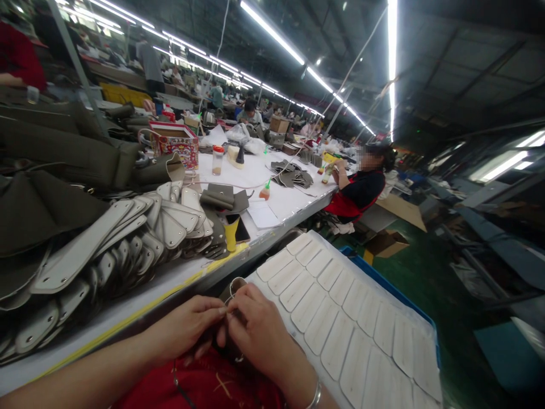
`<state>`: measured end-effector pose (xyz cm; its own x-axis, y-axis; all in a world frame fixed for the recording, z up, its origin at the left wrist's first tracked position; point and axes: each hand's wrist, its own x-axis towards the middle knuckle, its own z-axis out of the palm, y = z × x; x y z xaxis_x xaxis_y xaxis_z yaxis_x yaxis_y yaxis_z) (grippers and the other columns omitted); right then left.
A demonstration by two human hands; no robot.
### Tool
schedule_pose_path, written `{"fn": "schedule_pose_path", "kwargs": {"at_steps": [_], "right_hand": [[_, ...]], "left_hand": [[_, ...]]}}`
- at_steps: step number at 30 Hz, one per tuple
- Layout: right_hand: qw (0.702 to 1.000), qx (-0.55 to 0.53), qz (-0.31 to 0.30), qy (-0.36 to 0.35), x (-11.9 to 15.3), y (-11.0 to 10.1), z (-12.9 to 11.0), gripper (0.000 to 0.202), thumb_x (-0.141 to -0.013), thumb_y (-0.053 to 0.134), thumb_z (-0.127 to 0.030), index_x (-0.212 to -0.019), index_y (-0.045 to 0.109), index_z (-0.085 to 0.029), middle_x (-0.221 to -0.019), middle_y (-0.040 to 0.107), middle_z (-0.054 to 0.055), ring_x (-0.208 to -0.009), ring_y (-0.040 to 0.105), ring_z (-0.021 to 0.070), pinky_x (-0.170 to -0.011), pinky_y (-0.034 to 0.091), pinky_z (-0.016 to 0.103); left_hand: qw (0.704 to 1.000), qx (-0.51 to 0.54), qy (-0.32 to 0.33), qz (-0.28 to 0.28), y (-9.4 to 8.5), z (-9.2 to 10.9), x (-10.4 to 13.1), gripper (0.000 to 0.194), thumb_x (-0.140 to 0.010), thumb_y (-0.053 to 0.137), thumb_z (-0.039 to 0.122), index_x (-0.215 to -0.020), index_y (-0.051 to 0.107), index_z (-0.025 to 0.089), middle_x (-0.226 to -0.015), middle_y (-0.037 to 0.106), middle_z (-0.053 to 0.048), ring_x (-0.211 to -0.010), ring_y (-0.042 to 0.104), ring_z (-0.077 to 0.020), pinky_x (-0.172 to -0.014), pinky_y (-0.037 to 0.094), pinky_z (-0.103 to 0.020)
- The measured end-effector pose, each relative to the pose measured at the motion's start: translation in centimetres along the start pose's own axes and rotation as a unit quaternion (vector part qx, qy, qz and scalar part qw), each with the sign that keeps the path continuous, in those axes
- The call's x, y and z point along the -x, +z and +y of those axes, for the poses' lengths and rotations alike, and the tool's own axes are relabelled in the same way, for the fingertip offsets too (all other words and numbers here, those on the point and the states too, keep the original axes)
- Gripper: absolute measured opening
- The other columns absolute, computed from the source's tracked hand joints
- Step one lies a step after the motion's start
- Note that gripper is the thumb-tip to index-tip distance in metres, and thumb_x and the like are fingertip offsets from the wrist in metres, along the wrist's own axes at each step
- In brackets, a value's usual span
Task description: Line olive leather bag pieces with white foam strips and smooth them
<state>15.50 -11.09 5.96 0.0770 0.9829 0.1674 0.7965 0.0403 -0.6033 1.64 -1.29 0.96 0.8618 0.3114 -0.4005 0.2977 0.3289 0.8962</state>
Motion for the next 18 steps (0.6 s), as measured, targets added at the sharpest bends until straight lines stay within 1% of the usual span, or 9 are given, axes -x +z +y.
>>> {"fn": "schedule_pose_path", "kwargs": {"at_steps": [4,9,12,15,17,18], "right_hand": [[1.0,0.004,-0.006,0.011,-0.3,0.1,0.0,0.009,-0.079,0.054,-0.01,-0.08,0.054,-0.019,-0.092,0.051,0.001,-0.089,0.051,0.0129,-0.076,0.044,0.024],[0.999,0.019,-0.012,0.028,-0.4,0.4,-0.2,0.01,-0.076,0.054,-0.009,-0.073,0.051,-0.018,-0.098,0.052,0.001,-0.087,0.053,0.0134,-0.076,0.047,0.026],[0.999,0.02,-0.022,0.026,-0.3,0.5,-0.1,0.01,-0.077,0.053,-0.009,-0.073,0.052,-0.018,-0.104,0.053,0.002,-0.091,0.055,0.0139,-0.08,0.047,0.028],[0.999,-0.013,-0.029,0.031,-0.1,0.3,0.1,0.01,-0.08,0.052,-0.01,-0.078,0.057,-0.019,-0.114,0.052,0.003,-0.103,0.054,0.0141,-0.09,0.045,0.028],[0.998,-0.047,-0.02,0.032,0.1,0.1,0.3,0.01,-0.081,0.055,-0.012,-0.085,0.06,-0.02,-0.117,0.052,0.003,-0.11,0.051,0.0137,-0.096,0.042,0.027],[0.998,-0.06,-0.012,0.029,0.1,0.0,0.4,0.013,-0.08,0.057,-0.013,-0.091,0.06,-0.021,-0.117,0.052,0.003,-0.112,0.049,0.0135,-0.098,0.04,0.026]], "left_hand": [[1.0,0.012,-0.004,-0.003,0.2,0.5,0.0,0.039,-0.082,0.044,0.048,-0.072,0.058,0.014,-0.062,0.061,-0.003,-0.029,0.036,-0.0056,-0.025,0.027,-0.016],[1.0,-0.018,-0.001,0.009,0.7,1.3,0.2,0.031,-0.079,0.042,0.038,-0.069,0.057,0.013,-0.049,0.053,0.0,-0.031,0.04,-0.0085,-0.027,0.031,-0.016],[0.999,-0.051,0.01,0.013,0.5,1.0,0.2,0.031,-0.081,0.041,0.038,-0.069,0.057,0.014,-0.05,0.052,0.0,-0.032,0.042,-0.0087,-0.028,0.031,-0.016],[0.997,-0.071,0.004,0.011,0.0,0.6,0.0,0.037,-0.083,0.04,0.045,-0.07,0.057,0.014,-0.052,0.053,0.0,-0.032,0.041,-0.0085,-0.027,0.031,-0.016],[0.997,-0.073,-0.01,0.003,-0.3,0.5,0.0,0.041,-0.084,0.039,0.048,-0.072,0.058,0.014,-0.052,0.054,0.0,-0.031,0.04,-0.0081,-0.027,0.032,-0.016],[0.998,-0.069,-0.014,0.0,-0.4,0.5,0.0,0.041,-0.084,0.039,0.049,-0.073,0.058,0.014,-0.052,0.054,0.0,-0.031,0.04,-0.0079,-0.028,0.032,-0.016]]}}
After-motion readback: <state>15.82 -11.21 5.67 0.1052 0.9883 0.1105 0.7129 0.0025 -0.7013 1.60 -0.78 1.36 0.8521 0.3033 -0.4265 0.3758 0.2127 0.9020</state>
